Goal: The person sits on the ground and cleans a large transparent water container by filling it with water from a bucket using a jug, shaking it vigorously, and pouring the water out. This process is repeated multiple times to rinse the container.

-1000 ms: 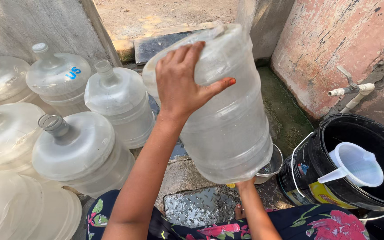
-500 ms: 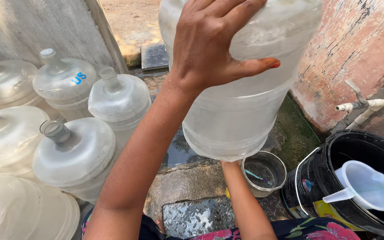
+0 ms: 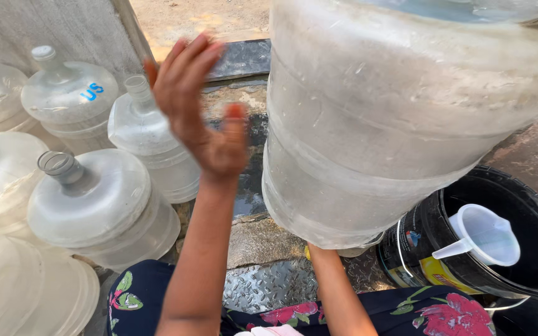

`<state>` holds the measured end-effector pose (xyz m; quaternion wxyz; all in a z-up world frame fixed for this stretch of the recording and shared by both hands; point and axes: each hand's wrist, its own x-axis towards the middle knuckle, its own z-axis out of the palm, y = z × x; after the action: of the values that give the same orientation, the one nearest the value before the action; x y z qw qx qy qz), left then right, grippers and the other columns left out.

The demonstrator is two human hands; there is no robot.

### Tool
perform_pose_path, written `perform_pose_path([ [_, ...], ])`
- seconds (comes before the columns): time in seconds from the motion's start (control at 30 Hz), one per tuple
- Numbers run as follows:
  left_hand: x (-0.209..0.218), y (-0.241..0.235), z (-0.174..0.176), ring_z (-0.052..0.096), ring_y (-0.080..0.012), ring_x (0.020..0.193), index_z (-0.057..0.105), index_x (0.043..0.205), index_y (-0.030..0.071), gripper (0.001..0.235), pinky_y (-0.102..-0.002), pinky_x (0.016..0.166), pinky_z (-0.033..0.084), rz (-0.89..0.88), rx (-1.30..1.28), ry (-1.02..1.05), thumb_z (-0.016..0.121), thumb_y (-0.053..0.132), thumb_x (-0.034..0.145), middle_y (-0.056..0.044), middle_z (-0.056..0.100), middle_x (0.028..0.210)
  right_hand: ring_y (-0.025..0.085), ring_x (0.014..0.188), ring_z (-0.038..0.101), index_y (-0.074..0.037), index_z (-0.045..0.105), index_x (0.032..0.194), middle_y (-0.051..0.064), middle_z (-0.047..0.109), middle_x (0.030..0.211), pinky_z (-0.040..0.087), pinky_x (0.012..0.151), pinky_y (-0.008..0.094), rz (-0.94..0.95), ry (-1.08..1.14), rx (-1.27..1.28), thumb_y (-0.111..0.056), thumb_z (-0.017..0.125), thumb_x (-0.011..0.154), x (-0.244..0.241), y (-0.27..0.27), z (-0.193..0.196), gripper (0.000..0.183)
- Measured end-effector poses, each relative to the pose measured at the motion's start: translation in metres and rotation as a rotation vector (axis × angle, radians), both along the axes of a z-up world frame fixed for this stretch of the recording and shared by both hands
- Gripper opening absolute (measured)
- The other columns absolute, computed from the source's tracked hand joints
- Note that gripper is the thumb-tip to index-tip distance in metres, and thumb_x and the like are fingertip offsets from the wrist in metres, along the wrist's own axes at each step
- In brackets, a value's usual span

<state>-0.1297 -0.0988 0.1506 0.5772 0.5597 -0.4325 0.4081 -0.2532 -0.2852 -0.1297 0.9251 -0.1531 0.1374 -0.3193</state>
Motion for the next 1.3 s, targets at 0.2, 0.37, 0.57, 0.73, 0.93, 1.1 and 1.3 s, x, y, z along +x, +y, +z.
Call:
perform_pose_path([
  [0.2,-0.009,-0.040,-0.254,0.005,-0.0343,0.156,0.015,0.162,0.017,0.125,-0.059,0.120,-0.008,-0.427,1.225,0.930,0.079,0.042,0.058,-0.012,0.013,0.170,0.031,0.131,0.055,-0.014,0.047,0.147,0.013,0.050,0.149,0.045,0.108,0.052,-0.024,-0.024,-0.025,-0.055,0.043,0.099,-0.015,-0.012,0.025,0.064],
  [0.37,-0.077,-0.142,-0.342,0.016,-0.0330,0.146,0.024,0.154,0.013,0.113,-0.056,0.114,0.003,-0.665,1.121,1.000,0.081,0.037,0.060,-0.013,0.024,0.159,0.031,0.130,0.055,-0.014,0.048,0.146,0.013,0.050,0.148,0.044,0.109,0.053,-0.103,-0.016,0.010,-0.057,0.045,0.098,-0.044,-0.052,0.013,0.065],
  [0.57,-0.101,-0.232,-0.332,0.030,-0.0315,0.134,0.034,0.145,0.009,0.098,-0.052,0.107,0.017,-0.720,0.890,1.056,0.082,0.031,0.062,-0.015,0.037,0.147,0.031,0.130,0.054,-0.014,0.049,0.145,0.012,0.051,0.148,0.044,0.109,0.054,-0.229,0.010,0.076,-0.058,0.046,0.097,-0.070,-0.142,-0.037,0.065],
  [0.73,-0.100,-0.305,-0.338,0.042,-0.0302,0.125,0.043,0.137,0.005,0.086,-0.048,0.102,0.028,-0.725,0.817,1.060,0.083,0.026,0.064,-0.016,0.047,0.136,0.031,0.129,0.054,-0.015,0.050,0.144,0.011,0.052,0.147,0.043,0.110,0.054,-0.088,0.427,0.054,-0.060,0.048,0.096,-0.095,-0.175,-0.098,0.066],
  [0.93,-0.110,-0.319,-0.352,0.056,-0.0287,0.113,0.053,0.127,0.000,0.072,-0.044,0.095,0.042,-0.745,0.820,1.061,0.085,0.020,0.065,-0.017,0.060,0.124,0.033,0.129,0.056,-0.008,0.053,0.141,0.016,0.056,0.145,0.044,0.109,0.055,-0.278,0.398,0.176,-0.047,0.041,0.100,-0.088,-0.159,-0.121,0.058],
  [1.1,-0.122,-0.334,-0.314,0.067,-0.0275,0.103,0.062,0.120,-0.003,0.060,-0.040,0.090,0.053,-0.833,0.541,1.094,0.086,0.015,0.067,-0.018,0.071,0.113,0.040,0.128,0.062,0.003,0.055,0.138,0.026,0.060,0.142,0.047,0.113,0.057,-0.330,-0.030,0.276,-0.026,0.035,0.104,-0.063,-0.199,-0.096,0.048],
  [1.3,-0.118,-0.338,-0.297,0.073,-0.0268,0.098,0.066,0.117,-0.005,0.055,-0.039,0.087,0.059,-0.945,0.376,1.029,0.087,0.012,0.069,-0.019,0.076,0.108,0.040,0.132,0.055,0.001,0.051,0.141,0.024,0.056,0.145,0.044,0.113,0.056,-0.325,-0.031,0.190,-0.026,0.032,0.104,-0.058,-0.207,-0.098,0.050],
])
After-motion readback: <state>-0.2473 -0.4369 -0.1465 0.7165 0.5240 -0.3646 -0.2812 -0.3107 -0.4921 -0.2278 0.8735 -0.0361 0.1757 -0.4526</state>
